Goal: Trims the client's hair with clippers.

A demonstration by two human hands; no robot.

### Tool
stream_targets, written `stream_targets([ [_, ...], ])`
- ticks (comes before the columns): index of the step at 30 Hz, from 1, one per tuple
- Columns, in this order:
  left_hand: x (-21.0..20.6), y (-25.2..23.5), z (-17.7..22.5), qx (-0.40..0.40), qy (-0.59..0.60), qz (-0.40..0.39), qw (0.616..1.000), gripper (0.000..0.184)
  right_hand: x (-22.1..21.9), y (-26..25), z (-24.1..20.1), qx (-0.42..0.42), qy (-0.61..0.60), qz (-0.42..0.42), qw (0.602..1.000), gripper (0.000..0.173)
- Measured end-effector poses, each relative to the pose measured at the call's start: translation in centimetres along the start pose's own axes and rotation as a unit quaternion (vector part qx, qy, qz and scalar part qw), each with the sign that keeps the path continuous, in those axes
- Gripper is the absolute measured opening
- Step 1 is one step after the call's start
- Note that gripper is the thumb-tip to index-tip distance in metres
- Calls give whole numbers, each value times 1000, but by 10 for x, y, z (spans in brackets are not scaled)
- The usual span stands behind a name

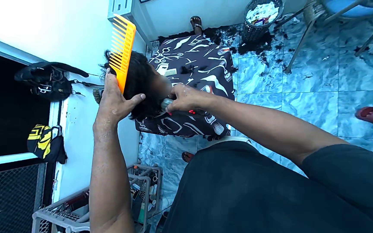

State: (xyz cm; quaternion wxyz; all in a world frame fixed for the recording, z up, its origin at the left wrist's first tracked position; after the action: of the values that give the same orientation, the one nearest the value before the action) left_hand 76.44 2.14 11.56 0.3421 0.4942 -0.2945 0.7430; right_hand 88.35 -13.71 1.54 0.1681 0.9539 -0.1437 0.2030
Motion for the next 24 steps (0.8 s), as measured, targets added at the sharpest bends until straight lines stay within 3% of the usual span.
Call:
stream_targets([
  [3,-1,0,0,-10,-4,2,1000,108,2,0,-30,78,-68,5,995,34],
  [6,1,0,2,-21,-2,6,1000,107,1,7,-42,116,-23,-24,993,33],
  [8,3,5,-2,-27,21,19,999,113,11,21,-5,68,-25,-18,997,32],
  [10,21,19,-3,-21,56,88,994,101,38,60,58,-21,-201,12,979,33],
  [12,49,51,0,-11,27,220,975,64,73,114,133,-102,-407,97,902,37],
  [13,54,72,3,4,-14,245,969,58,90,143,176,-122,-484,160,852,38],
  [15,37,101,8,13,-73,211,975,61,119,197,261,-127,-594,285,742,44],
  [17,0,115,2,-26,-99,170,980,58,139,247,324,-136,-640,357,667,46],
  [19,-37,122,-22,-62,-120,120,984,55,153,279,361,-154,-656,370,639,47],
  [21,-66,131,-49,-68,-142,50,986,53,172,294,385,-171,-657,362,639,51],
  [24,-96,147,-74,-36,-147,-35,988,48,250,290,400,-120,-646,403,638,67],
])
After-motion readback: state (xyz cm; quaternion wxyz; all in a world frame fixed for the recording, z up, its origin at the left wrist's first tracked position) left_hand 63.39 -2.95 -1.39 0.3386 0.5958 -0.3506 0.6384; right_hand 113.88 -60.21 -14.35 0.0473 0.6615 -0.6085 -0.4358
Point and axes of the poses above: each hand's wrist, its own y-axis away from the middle knuckle, its own x-axis out of the back of the hand, z = x × y, the point moved 8 cm from there along -y, towards the middle knuckle, and after that the axes turned 7 degrees about z, right-handed, at the moved point
